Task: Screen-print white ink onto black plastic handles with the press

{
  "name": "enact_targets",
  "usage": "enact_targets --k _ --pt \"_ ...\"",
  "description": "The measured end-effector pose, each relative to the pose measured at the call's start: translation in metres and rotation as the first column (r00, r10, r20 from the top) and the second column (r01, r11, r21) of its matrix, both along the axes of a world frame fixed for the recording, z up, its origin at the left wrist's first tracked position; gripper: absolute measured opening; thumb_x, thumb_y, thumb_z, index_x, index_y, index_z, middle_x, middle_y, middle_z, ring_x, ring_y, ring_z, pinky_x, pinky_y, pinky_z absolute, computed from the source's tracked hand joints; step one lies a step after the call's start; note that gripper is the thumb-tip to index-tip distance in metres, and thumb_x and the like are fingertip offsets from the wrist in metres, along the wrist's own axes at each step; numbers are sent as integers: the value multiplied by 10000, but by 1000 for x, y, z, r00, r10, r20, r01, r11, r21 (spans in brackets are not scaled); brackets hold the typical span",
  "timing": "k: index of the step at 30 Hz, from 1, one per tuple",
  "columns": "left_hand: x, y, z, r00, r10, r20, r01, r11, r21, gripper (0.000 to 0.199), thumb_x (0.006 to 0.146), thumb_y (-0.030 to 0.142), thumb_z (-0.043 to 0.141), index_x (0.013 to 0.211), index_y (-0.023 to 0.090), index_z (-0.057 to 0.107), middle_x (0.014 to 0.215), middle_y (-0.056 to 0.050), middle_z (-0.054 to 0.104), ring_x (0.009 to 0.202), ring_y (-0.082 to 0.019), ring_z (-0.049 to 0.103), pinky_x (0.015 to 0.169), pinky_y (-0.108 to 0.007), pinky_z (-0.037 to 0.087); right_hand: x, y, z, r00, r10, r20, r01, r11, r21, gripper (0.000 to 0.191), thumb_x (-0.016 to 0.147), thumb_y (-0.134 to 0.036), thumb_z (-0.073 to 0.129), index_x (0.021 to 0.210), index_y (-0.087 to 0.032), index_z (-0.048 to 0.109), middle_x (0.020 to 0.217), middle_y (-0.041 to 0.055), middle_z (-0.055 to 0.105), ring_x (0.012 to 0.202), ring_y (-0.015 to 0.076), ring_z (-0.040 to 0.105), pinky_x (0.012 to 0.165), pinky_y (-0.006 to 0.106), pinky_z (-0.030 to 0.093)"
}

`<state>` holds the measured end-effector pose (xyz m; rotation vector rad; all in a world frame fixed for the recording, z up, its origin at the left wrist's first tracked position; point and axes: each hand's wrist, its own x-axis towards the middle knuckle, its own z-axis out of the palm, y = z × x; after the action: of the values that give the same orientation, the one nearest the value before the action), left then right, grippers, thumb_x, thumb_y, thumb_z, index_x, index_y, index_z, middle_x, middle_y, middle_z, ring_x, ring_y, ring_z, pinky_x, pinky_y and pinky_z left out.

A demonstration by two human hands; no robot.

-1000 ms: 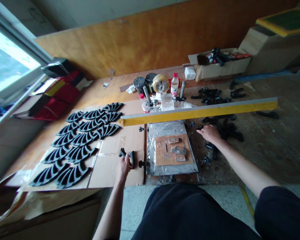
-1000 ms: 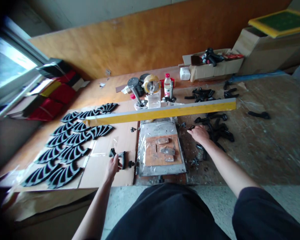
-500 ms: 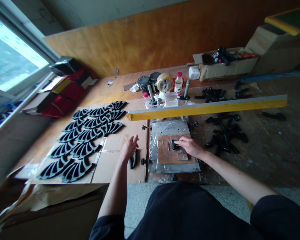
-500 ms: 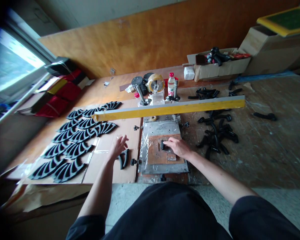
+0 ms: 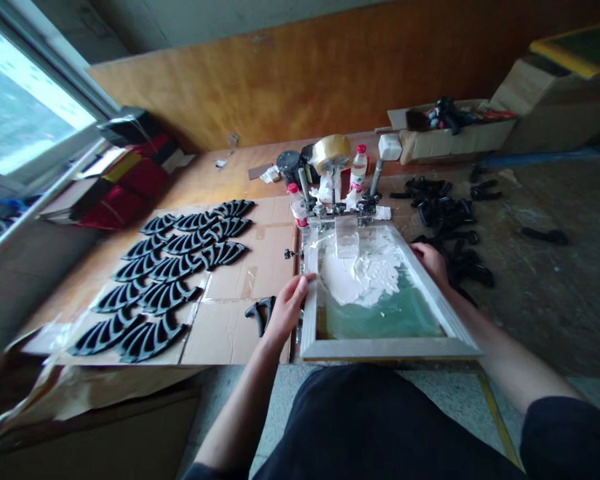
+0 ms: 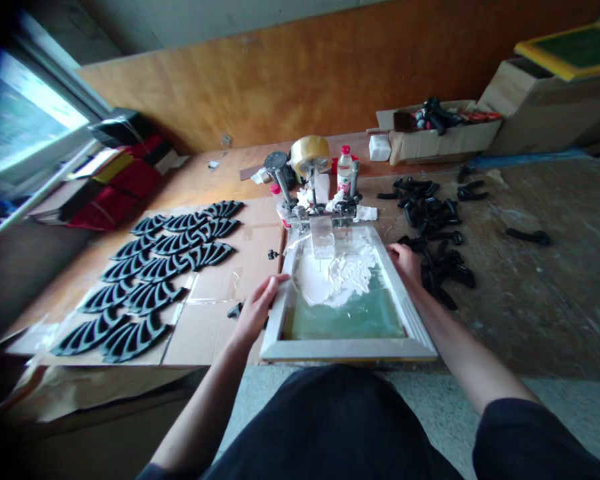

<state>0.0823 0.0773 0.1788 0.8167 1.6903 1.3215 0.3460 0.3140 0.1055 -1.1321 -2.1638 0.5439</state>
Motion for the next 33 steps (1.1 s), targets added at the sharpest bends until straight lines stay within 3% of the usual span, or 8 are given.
enact_targets --k 5,7,11,18,23,26,29,33 --pt "7 -6 -68 1000 -1 -13 -1 992 -128 834 815 525 639 1508 204 307 569 90 429 484 -68 365 481 -179 300 -60 2 37 986 156 50 -163 969 185 589 786 -305 676 1336 -164 520 1375 154 462 1133 290 538 962 440 470" --pt "6 -1 -84 998 4 -61 -14 985 -174 805 810 482 652 1499 218 329 569 91 442 484 -65 380 489 -175 301 -90 -15 46 940 251 230 -296 936 192 523 755 -264 728 1242 -157 570 1289 141 542 1146 296 526 954 419 461" --pt "0 2 -97 995 -13 -94 -10 973 -230 742 817 450 642 1478 247 374 599 78 492 493 -72 415 498 -182 328 -105 -55 43 808 363 464 -416 909 13 62 836 -213 634 893 -190 643 897 53 663 866 228 611 732 314 468" --pt "-2 -1 -103 998 0 -60 -13 977 -215 715 814 479 636 1453 248 414 626 68 496 510 -77 428 489 -184 330 -59 -79 42 532 724 438 -793 608 -43 249 739 -20 561 872 -203 668 893 18 680 845 170 617 708 247 427" --pt "-2 -2 -99 999 -15 -29 9 982 -187 704 818 485 621 1445 239 416 627 70 479 517 -78 423 485 -182 326 -66 -80 34 697 625 350 -687 722 79 247 759 -36 565 890 -203 690 917 26 700 860 185 632 727 267 461" --pt "-1 -2 -95 999 -23 -26 18 983 -185 685 833 466 601 1444 221 410 628 71 470 523 -77 414 482 -180 320 -60 -94 16 715 627 309 -694 689 209 338 767 -9 529 1024 -164 685 1079 83 693 927 199 644 779 286 490" --pt "0 -2 -93 999 -21 -42 12 980 -199 670 841 458 587 1438 205 417 627 69 463 517 -77 404 471 -183 315 -56 -98 13 690 667 282 -718 681 146 296 793 -47 569 1023 -192 687 1020 50 708 884 182 662 752 265 500" --pt "-1 -3 -78 999 -41 -17 37 981 -189 769 813 502 621 1469 191 367 588 83 439 481 -77 380 451 -186 306 -84 -74 42 850 482 213 -508 857 89 301 846 -220 673 1144 -260 661 1019 7 710 860 178 668 726 264 499"
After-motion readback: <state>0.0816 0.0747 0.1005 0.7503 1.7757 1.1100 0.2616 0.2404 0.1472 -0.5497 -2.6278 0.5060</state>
